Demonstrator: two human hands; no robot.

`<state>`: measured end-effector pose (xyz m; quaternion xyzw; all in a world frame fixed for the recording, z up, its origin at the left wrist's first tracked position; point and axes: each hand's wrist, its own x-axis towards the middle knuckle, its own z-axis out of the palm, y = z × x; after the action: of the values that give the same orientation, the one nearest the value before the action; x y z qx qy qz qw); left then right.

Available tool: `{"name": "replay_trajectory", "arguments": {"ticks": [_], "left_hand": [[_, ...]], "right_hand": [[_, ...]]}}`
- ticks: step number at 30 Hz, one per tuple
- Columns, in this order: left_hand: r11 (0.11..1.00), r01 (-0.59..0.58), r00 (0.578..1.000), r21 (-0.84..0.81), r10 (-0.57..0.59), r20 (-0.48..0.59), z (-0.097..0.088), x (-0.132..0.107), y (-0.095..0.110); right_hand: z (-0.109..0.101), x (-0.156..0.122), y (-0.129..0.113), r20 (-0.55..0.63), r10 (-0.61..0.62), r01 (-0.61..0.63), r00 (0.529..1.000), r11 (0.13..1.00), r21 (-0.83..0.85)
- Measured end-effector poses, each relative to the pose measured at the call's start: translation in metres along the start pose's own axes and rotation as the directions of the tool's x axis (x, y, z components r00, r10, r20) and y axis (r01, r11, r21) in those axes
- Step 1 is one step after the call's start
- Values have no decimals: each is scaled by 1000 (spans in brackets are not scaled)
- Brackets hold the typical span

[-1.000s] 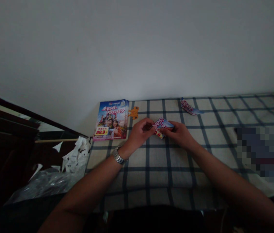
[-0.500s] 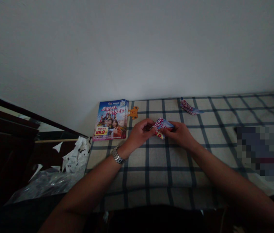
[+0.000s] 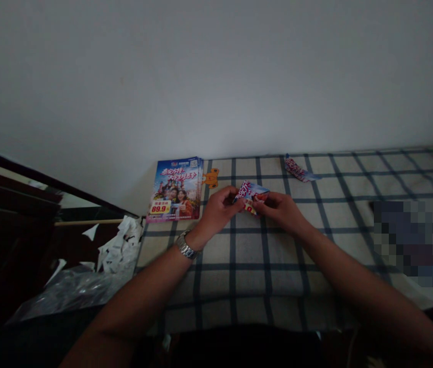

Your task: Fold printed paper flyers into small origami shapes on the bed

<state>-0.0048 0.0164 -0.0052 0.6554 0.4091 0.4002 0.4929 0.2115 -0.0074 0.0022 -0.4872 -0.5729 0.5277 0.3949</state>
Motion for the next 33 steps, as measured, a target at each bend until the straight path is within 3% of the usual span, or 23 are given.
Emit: {"name": "replay_trajectory", "arguments": {"ticks": [8, 19, 25, 33], "left_hand": [[1000, 25, 999, -16, -25, 28, 1, -1, 2], [999, -29, 996, 26, 26, 81, 1, 0, -6], [989, -44, 995, 140, 32, 92, 0, -1, -6], [998, -26, 1000, 60, 26, 10, 0, -2, -5]], "right_hand": [[1, 0, 3, -20, -29, 28, 999, 999, -34], [-2, -1, 5, -5, -48, 48, 999, 995, -92], [0, -2, 7, 37, -62, 66, 997, 989, -132], [2, -2, 4, 93, -60, 67, 994, 995, -72]]}}
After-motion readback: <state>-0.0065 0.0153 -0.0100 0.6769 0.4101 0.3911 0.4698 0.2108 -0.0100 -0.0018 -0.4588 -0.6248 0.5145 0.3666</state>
